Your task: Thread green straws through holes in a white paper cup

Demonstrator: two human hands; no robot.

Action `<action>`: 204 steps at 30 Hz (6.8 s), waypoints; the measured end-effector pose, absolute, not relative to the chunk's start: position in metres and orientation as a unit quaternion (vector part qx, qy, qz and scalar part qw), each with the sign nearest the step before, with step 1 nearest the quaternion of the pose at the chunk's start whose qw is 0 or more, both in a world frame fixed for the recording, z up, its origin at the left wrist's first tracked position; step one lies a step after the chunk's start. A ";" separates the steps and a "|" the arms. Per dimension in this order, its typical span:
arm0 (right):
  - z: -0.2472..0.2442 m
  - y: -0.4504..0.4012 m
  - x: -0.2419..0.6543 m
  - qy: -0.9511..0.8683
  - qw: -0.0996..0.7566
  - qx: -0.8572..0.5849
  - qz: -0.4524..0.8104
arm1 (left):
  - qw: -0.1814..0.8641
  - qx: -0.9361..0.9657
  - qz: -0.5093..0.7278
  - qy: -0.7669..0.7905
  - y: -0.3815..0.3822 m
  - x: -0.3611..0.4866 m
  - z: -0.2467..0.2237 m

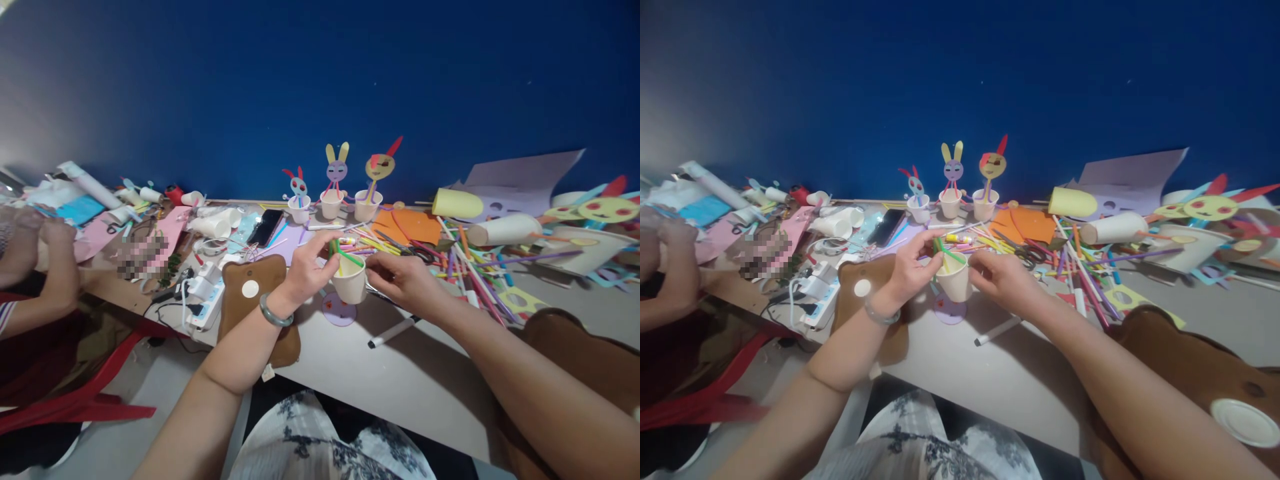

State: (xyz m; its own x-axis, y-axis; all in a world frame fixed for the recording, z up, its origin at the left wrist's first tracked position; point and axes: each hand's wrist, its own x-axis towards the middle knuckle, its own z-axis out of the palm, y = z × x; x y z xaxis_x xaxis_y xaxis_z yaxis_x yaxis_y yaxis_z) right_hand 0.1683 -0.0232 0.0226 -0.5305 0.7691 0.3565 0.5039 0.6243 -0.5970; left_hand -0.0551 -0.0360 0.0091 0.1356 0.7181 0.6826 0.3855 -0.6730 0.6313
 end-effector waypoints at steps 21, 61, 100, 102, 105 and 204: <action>0.017 -0.029 0.160 -0.834 0.331 -0.383 0.220 | 0.254 0.641 0.621 0.373 -0.040 -0.041 -0.009; 0.023 -0.028 0.167 -0.843 0.212 -0.445 0.214 | 0.413 0.558 0.606 0.389 -0.040 -0.025 -0.020; 0.019 -0.017 0.169 -0.828 0.304 -0.420 0.215 | 0.430 0.569 0.593 0.374 -0.029 -0.046 0.002; 0.019 -0.016 0.170 -0.824 0.315 -0.417 0.220 | 0.431 0.565 0.593 0.379 -0.028 -0.049 0.003; 0.017 -0.014 0.172 -0.816 0.332 -0.417 0.222 | 0.428 0.573 0.583 0.385 -0.027 -0.051 0.008; 0.037 -0.035 0.163 -0.827 0.352 -0.359 0.252 | 0.464 0.696 0.397 0.377 -0.057 -0.024 0.003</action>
State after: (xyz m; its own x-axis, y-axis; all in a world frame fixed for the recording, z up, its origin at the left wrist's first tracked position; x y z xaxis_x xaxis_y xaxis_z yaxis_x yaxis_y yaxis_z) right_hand 0.1634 -0.0351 0.0367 -0.4949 0.7707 0.4014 0.4153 0.6155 -0.6698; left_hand -0.0240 -0.0575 0.0035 0.4002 0.8938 0.2023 0.1575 -0.2846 0.9456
